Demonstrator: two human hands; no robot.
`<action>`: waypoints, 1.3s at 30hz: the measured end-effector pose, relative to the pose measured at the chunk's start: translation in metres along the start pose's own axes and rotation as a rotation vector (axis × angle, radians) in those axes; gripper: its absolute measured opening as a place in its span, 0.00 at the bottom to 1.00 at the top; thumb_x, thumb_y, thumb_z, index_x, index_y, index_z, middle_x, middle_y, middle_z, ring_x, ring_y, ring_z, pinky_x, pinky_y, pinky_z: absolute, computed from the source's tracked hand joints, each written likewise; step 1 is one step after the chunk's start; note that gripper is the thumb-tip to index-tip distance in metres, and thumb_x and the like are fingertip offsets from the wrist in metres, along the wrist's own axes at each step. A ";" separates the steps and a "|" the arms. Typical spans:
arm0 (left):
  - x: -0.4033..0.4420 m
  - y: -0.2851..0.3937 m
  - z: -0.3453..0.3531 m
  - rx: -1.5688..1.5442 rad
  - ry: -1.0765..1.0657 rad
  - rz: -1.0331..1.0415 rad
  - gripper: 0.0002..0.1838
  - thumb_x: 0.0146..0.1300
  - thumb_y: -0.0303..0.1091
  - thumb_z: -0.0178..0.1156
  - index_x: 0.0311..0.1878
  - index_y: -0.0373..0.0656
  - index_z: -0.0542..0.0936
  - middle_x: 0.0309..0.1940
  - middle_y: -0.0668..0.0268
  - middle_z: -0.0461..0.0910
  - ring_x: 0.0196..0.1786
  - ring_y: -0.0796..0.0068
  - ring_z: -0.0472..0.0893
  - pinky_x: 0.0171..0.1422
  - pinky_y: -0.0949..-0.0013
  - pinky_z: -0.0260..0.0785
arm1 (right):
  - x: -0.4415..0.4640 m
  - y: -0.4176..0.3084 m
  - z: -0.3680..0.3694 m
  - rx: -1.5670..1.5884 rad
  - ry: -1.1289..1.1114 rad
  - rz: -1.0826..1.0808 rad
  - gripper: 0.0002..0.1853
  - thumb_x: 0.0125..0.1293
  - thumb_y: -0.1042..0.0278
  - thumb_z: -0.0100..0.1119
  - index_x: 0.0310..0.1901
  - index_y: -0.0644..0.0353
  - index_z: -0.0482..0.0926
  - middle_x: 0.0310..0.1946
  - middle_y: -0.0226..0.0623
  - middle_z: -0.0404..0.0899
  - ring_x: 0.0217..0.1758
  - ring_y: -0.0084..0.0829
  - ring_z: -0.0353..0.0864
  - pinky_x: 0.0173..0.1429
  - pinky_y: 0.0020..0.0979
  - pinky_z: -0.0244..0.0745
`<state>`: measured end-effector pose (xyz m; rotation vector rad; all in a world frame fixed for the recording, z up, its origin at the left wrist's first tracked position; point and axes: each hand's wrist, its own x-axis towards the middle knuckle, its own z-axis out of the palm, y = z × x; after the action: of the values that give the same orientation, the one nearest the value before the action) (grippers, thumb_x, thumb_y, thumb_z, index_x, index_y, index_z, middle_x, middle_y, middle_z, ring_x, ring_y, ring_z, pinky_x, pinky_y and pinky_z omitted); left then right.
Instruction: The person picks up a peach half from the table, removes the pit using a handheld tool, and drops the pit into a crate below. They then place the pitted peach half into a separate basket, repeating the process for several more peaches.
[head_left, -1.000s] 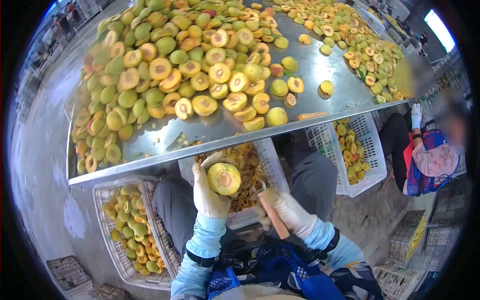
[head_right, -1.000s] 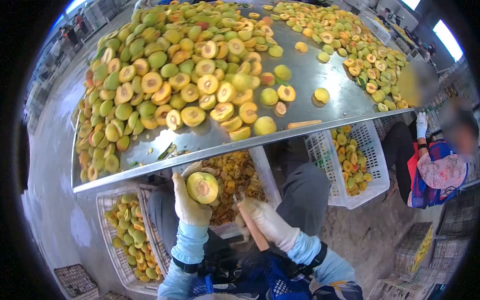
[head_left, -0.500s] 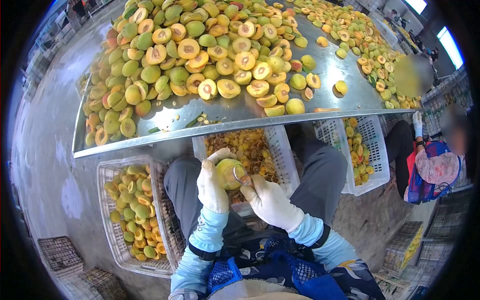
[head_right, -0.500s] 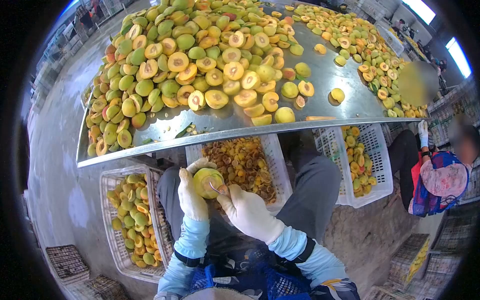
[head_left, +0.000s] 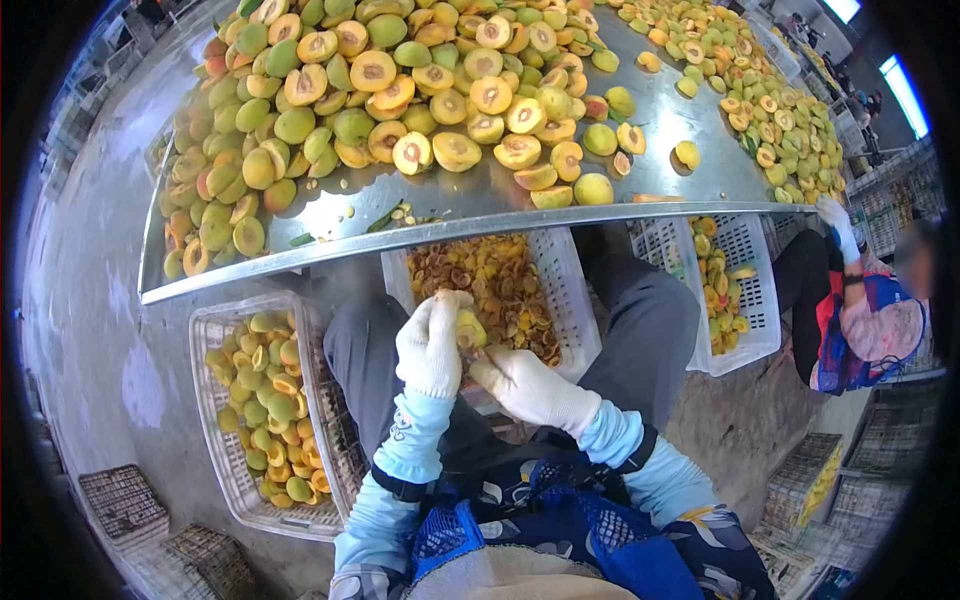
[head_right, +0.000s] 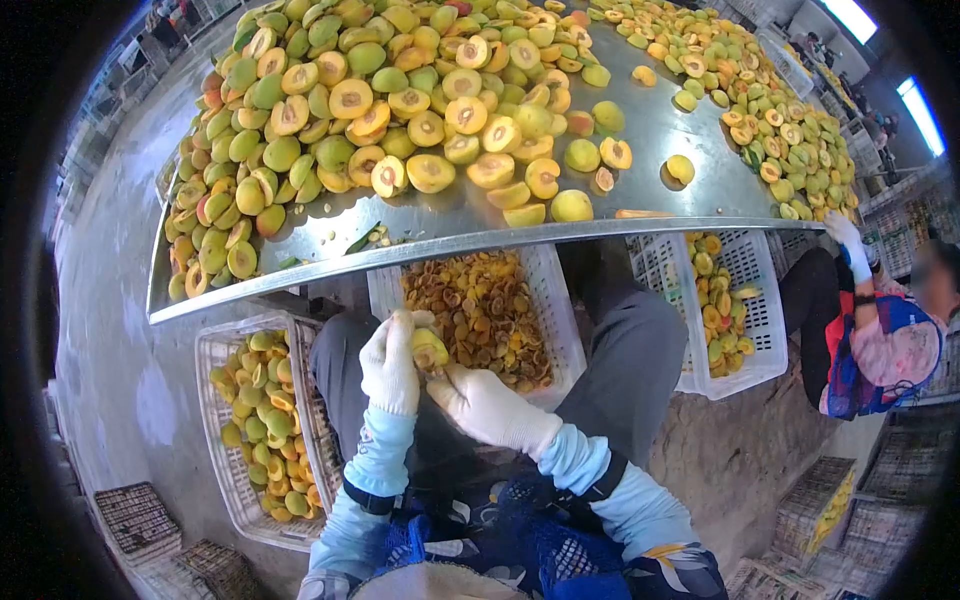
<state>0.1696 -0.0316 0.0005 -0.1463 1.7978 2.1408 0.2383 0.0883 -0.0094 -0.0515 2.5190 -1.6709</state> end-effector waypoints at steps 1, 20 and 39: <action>0.000 -0.006 0.004 -0.094 0.064 0.079 0.16 0.72 0.38 0.51 0.44 0.33 0.79 0.27 0.66 0.79 0.27 0.81 0.75 0.33 0.78 0.66 | 0.002 0.002 -0.001 0.145 -0.044 0.048 0.17 0.70 0.60 0.51 0.40 0.72 0.73 0.23 0.58 0.78 0.29 0.53 0.81 0.30 0.43 0.72; 0.023 -0.031 0.003 0.025 0.089 0.215 0.15 0.71 0.36 0.52 0.49 0.32 0.79 0.30 0.68 0.80 0.30 0.85 0.74 0.35 0.80 0.66 | 0.019 -0.005 -0.008 0.575 -0.174 0.486 0.17 0.74 0.55 0.44 0.39 0.62 0.72 0.17 0.25 0.68 0.13 0.17 0.64 0.14 0.23 0.59; 0.044 -0.039 -0.014 -0.177 -0.088 0.035 0.17 0.72 0.38 0.49 0.51 0.34 0.78 0.40 0.60 0.80 0.43 0.74 0.77 0.52 0.72 0.69 | 0.028 -0.006 -0.011 0.222 -0.122 0.462 0.22 0.73 0.51 0.45 0.37 0.67 0.74 0.17 0.35 0.70 0.17 0.25 0.71 0.22 0.29 0.68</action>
<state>0.1390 -0.0312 -0.0520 -0.0623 1.5726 2.2917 0.2092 0.0937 -0.0015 0.4027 2.0380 -1.6718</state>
